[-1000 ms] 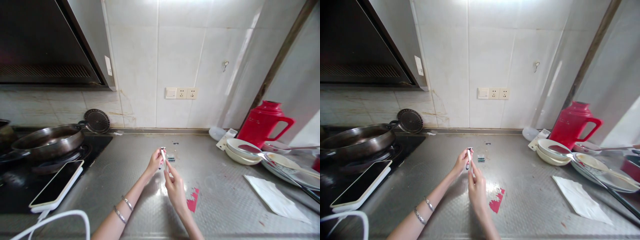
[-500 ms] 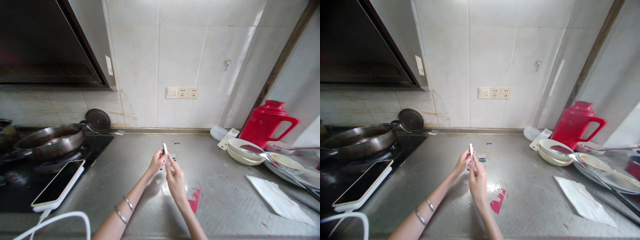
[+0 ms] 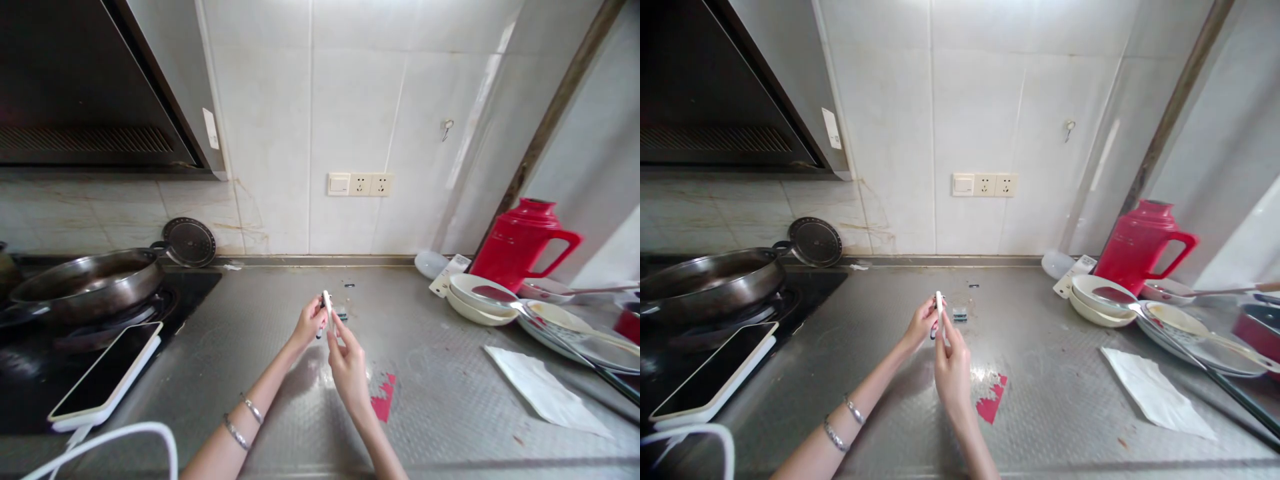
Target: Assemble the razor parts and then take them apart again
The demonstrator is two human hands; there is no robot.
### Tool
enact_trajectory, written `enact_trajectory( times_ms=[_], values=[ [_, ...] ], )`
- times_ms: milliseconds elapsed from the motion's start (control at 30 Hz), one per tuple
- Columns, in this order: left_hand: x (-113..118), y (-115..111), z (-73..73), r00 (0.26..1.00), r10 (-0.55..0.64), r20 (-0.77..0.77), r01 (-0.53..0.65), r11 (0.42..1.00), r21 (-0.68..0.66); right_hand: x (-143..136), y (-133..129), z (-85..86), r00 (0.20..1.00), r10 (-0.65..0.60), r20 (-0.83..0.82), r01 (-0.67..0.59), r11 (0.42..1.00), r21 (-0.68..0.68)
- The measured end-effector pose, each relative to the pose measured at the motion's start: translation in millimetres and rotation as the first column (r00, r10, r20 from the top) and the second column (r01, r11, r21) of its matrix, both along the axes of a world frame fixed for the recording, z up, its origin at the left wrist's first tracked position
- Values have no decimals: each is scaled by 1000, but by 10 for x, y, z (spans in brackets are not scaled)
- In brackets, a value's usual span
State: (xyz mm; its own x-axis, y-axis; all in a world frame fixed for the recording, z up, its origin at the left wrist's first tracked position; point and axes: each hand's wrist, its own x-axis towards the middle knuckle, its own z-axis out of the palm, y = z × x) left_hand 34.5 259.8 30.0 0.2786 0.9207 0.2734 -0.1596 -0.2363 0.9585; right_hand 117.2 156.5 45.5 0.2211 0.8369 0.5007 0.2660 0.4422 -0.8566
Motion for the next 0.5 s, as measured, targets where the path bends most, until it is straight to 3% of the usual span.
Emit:
enact_trajectory(
  times_ms=[300,500],
  values=[
    [6,-27,26,1000,-20,-9,20,999,-25,-18,0,26,999,-2,-38,1,1000,-14],
    [3,-24,34,1000,-16,17,17,999,-28,-7,-71,-78,1000,-11,-18,10,998,-55]
  ],
)
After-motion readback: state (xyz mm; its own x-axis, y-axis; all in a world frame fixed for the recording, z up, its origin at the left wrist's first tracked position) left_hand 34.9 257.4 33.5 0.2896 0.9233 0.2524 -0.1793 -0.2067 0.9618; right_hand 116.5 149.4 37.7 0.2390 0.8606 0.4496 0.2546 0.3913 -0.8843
